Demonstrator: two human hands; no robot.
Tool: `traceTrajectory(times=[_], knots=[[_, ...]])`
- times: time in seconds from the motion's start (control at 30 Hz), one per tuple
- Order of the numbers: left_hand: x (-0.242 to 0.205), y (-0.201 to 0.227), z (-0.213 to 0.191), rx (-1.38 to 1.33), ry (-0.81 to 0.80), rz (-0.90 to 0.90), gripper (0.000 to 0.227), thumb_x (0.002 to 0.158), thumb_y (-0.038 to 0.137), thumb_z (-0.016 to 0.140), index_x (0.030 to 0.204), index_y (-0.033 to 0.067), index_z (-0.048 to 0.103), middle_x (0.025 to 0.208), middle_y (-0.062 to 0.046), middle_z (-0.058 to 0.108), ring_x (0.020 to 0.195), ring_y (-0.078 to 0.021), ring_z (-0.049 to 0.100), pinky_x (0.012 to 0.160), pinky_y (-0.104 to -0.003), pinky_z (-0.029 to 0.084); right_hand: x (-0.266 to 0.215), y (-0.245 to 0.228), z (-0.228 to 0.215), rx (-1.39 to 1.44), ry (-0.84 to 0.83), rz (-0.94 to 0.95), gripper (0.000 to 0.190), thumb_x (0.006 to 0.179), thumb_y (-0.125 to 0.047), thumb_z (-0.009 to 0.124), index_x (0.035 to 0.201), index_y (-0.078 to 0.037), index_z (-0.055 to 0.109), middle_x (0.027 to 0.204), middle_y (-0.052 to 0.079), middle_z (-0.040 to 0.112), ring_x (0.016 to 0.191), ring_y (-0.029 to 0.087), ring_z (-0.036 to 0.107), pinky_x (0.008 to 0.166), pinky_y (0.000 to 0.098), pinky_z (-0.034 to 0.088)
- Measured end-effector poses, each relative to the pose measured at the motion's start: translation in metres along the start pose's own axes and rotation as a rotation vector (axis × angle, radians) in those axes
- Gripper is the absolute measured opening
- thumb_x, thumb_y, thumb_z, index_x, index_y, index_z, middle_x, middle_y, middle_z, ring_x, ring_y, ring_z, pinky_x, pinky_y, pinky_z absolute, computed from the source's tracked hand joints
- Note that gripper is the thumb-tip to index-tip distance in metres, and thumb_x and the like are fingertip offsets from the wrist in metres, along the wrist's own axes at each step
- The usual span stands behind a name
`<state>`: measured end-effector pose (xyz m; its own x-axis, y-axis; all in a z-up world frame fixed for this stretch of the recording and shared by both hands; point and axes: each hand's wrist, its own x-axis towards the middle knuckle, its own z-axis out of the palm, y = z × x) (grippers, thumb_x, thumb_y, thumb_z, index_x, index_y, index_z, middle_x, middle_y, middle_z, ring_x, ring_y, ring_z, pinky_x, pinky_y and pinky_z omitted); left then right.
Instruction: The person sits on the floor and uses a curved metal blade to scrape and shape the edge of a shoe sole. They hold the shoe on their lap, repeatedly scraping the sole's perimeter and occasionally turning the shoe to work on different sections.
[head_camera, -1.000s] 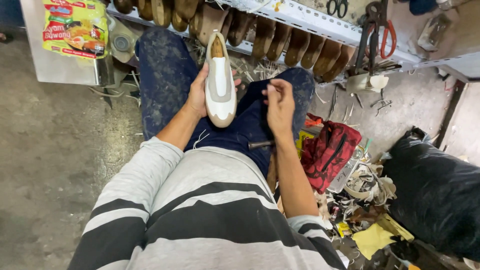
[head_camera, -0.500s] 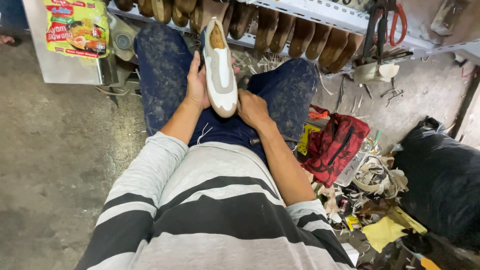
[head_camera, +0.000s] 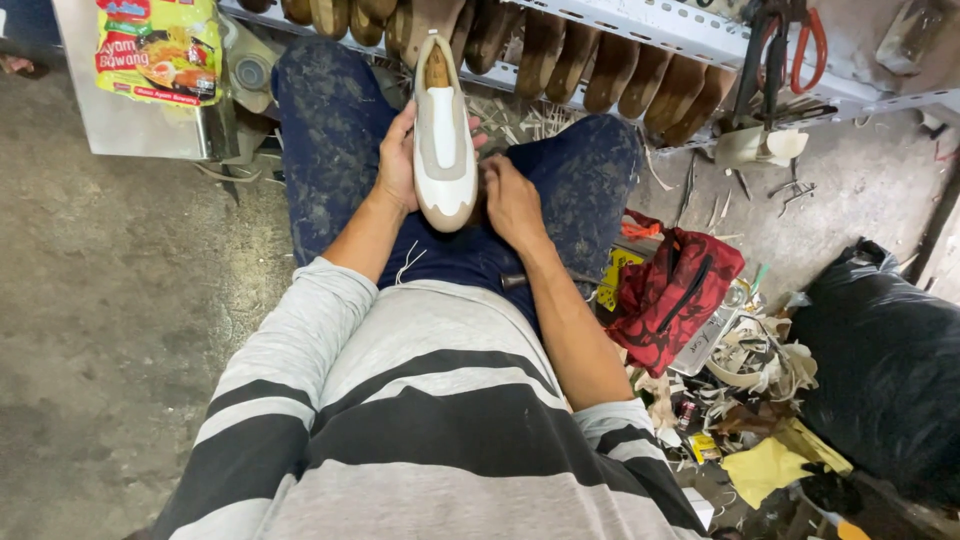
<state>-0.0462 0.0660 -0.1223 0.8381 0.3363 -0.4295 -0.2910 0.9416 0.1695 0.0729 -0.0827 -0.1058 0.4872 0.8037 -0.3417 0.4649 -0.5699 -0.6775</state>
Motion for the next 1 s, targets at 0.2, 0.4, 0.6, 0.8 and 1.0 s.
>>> traceTrajectory(times=[0.2, 0.4, 0.6, 0.8, 1.0], knots=[[0.003, -0.002, -0.005, 0.065, -0.125, 0.063, 0.074, 0.093, 0.057, 0.054, 0.145, 0.0045, 0.056, 0.137, -0.019, 0.067, 0.117, -0.0346, 0.07, 0.096, -0.046, 0.058, -0.017, -0.04, -0.02, 0.917, -0.261, 0.539, 0.086, 0.088, -0.043, 0.062, 0.162, -0.019, 0.026, 0.124, 0.008, 0.066, 0.102, 0.021, 0.069, 0.088, 0.0458, 0.062], [0.001, -0.003, -0.004, 0.073, -0.147, 0.033, 0.069, 0.094, 0.055, 0.055, 0.144, 0.0074, 0.058, 0.135, -0.018, 0.068, 0.119, -0.0351, 0.07, 0.091, -0.051, 0.06, -0.023, -0.018, 0.019, 1.067, -0.24, 0.333, 0.089, 0.083, -0.021, 0.079, 0.157, -0.01, 0.031, 0.12, 0.01, 0.072, 0.099, 0.018, 0.071, 0.076, 0.0387, 0.064], [0.001, -0.003, -0.002, 0.16, -0.126, 0.071, 0.07, 0.094, 0.057, 0.053, 0.142, 0.0058, 0.058, 0.132, -0.018, 0.069, 0.116, -0.034, 0.071, 0.091, -0.048, 0.06, -0.024, -0.025, 0.008, 0.982, -0.29, 0.37, 0.095, 0.081, -0.031, 0.08, 0.161, -0.019, 0.031, 0.103, 0.001, 0.074, 0.089, 0.011, 0.07, 0.071, 0.0321, 0.062], [0.006, -0.008, -0.006, 0.148, -0.057, 0.052, 0.071, 0.092, 0.053, 0.056, 0.144, 0.0046, 0.056, 0.133, -0.018, 0.068, 0.113, -0.0322, 0.071, 0.089, -0.048, 0.061, -0.02, -0.027, 0.017, 0.966, -0.215, 0.448, 0.091, 0.078, -0.023, 0.082, 0.157, -0.018, 0.037, 0.11, 0.004, 0.074, 0.089, 0.013, 0.07, 0.065, 0.0312, 0.06], [0.006, -0.009, -0.008, 0.137, -0.085, 0.072, 0.068, 0.093, 0.054, 0.056, 0.137, 0.0028, 0.06, 0.124, -0.015, 0.071, 0.108, -0.0308, 0.072, 0.084, -0.048, 0.062, -0.018, -0.024, 0.016, 0.938, -0.202, 0.446, 0.101, 0.075, -0.02, 0.084, 0.16, -0.011, 0.03, 0.114, 0.01, 0.074, 0.096, 0.017, 0.071, 0.077, 0.0332, 0.06]])
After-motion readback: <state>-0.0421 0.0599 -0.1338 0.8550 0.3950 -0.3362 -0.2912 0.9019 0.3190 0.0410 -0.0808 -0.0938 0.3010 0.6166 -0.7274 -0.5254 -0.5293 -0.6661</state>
